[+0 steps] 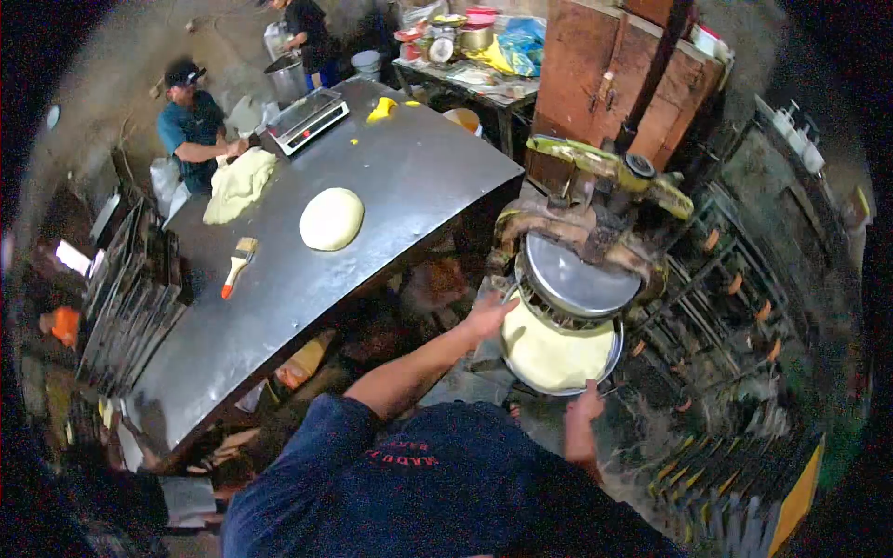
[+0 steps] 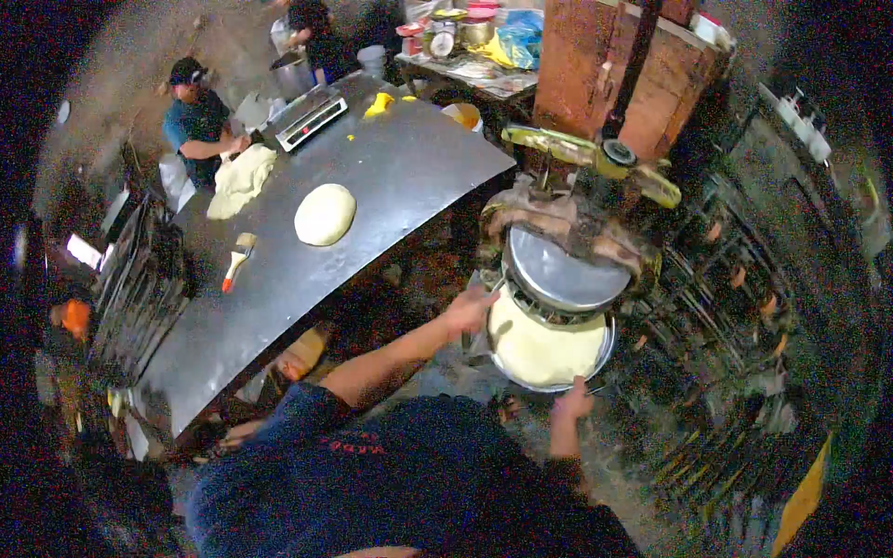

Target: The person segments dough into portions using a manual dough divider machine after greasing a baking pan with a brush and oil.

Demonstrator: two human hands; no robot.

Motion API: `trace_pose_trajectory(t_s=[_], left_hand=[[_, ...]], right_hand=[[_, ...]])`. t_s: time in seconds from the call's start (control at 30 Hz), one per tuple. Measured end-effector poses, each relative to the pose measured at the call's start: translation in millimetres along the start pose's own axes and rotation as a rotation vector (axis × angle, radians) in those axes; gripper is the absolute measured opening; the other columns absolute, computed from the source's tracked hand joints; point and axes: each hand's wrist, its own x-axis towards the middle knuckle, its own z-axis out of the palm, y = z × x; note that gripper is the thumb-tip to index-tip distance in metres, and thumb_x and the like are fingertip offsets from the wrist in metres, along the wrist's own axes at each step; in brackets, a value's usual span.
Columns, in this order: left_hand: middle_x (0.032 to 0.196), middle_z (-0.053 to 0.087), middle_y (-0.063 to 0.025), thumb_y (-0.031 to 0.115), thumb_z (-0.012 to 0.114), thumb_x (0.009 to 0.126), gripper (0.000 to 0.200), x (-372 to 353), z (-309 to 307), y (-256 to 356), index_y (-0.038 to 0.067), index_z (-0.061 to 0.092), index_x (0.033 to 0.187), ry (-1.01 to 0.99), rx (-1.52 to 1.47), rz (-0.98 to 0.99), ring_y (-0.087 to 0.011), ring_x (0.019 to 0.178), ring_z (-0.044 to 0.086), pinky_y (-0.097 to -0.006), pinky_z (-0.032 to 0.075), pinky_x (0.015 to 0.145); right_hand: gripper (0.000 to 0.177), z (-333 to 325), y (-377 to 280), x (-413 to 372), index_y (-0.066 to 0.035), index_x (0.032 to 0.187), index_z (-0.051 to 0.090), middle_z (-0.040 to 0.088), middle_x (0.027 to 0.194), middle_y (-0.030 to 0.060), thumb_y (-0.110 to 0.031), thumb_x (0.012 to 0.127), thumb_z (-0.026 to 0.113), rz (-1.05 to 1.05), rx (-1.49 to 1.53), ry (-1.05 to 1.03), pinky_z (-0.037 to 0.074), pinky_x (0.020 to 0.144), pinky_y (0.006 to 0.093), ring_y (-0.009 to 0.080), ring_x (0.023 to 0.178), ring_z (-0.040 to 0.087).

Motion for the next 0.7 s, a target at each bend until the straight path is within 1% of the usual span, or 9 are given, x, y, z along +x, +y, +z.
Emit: trace_pose_trajectory(t_s=[0.1,0.17,0.23,0.33,0.4,0.47,0.53,0.63,0.7], left_hand=[[0.103,0.064,-0.0120,0.027,0.066,0.085,0.036,27.4,16.2,96.3,-0.001,0.063,0.107,0.029,0.423,0.663,-0.0170,0.091,0.061,-0.0307,0.050,0.080],[0.099,0.063,-0.0135,0.023,0.069,0.079,0.028,26.9,23.8,200.8,0.004,0.065,0.099,0.251,0.538,1.315,-0.0300,0.093,0.060,-0.0393,0.048,0.085],[0.098,0.062,-0.0134,0.040,0.069,0.077,0.040,42.9,29.7,278.3,0.005,0.066,0.097,0.409,0.818,1.562,-0.0319,0.099,0.055,-0.0412,0.045,0.085],[0.085,0.068,-0.0149,0.064,0.071,0.064,0.066,78.2,35.0,323.9,0.000,0.068,0.081,-0.214,1.632,0.748,-0.0317,0.081,0.065,-0.0421,0.052,0.071],[0.074,0.068,-0.0154,0.066,0.072,0.060,0.068,98.1,43.7,327.1,-0.002,0.067,0.071,-0.426,1.570,0.614,-0.0325,0.071,0.067,-0.0424,0.054,0.065],[0.074,0.067,-0.0171,0.053,0.078,0.058,0.055,98.9,36.0,309.5,0.000,0.069,0.073,-0.172,1.410,0.981,-0.0328,0.074,0.066,-0.0408,0.054,0.068],[0.076,0.067,-0.0173,0.051,0.079,0.057,0.053,98.0,36.1,301.9,0.002,0.070,0.074,-0.089,1.344,0.955,-0.0326,0.076,0.066,-0.0410,0.053,0.069],[0.078,0.068,-0.0171,0.052,0.079,0.057,0.054,107.4,35.5,296.7,0.003,0.070,0.076,-0.080,1.288,1.004,-0.0324,0.079,0.067,-0.0410,0.053,0.070],[0.078,0.068,-0.0165,0.052,0.080,0.057,0.054,110.9,35.9,295.7,0.003,0.070,0.077,-0.078,1.295,0.970,-0.0320,0.079,0.067,-0.0411,0.053,0.070]], right_hand=[[0.040,49.9,-11.4,-31.5,-0.001,0.108,0.047,0.057,0.081,0.0140,-0.024,0.080,0.064,0.307,0.092,-0.163,0.051,0.056,0.0393,0.0265,0.069,0.059],[0.045,68.5,-5.4,-33.8,-0.001,0.112,0.045,0.058,0.089,0.0161,-0.031,0.082,0.060,0.364,-0.002,-0.431,0.054,0.062,0.0406,0.0286,0.077,0.062],[0.047,79.5,-27.1,-40.8,-0.001,0.111,0.047,0.059,0.090,0.0185,-0.038,0.083,0.056,0.296,-0.120,-0.647,0.055,0.061,0.0359,0.0281,0.079,0.064],[0.042,79.7,-58.5,-14.7,0.000,0.112,0.054,0.064,0.079,0.0156,-0.032,0.085,0.057,0.419,-0.802,-0.922,0.053,0.051,0.0314,0.0226,0.061,0.065],[0.029,58.8,-128.6,-36.1,0.000,0.105,0.060,0.064,0.071,0.0116,-0.021,0.086,0.058,0.004,-0.971,-1.061,0.052,0.049,0.0317,0.0206,0.051,0.062],[0.022,54.8,-240.3,-68.8,-0.004,0.104,0.061,0.065,0.087,0.0114,-0.015,0.085,0.061,-0.254,-0.753,-0.984,0.053,0.055,0.0292,0.0210,0.069,0.065],[0.024,64.4,-368.2,-102.8,-0.003,0.108,0.057,0.061,0.094,0.0110,-0.011,0.085,0.060,-1.621,-1.014,-0.610,0.050,0.075,0.0302,0.0200,0.084,0.061],[0.028,99.7,-568.4,-150.0,-0.004,0.117,0.057,0.060,0.118,0.0120,-0.016,0.091,0.058,-1.838,-0.696,-0.217,0.044,0.094,0.0345,0.0246,0.105,0.058],[0.029,143.6,-677.6,-229.6,-0.006,0.114,0.058,0.062,0.110,0.0138,-0.015,0.088,0.058,-2.328,-0.421,-0.135,0.045,0.087,0.0360,0.0267,0.100,0.058]])
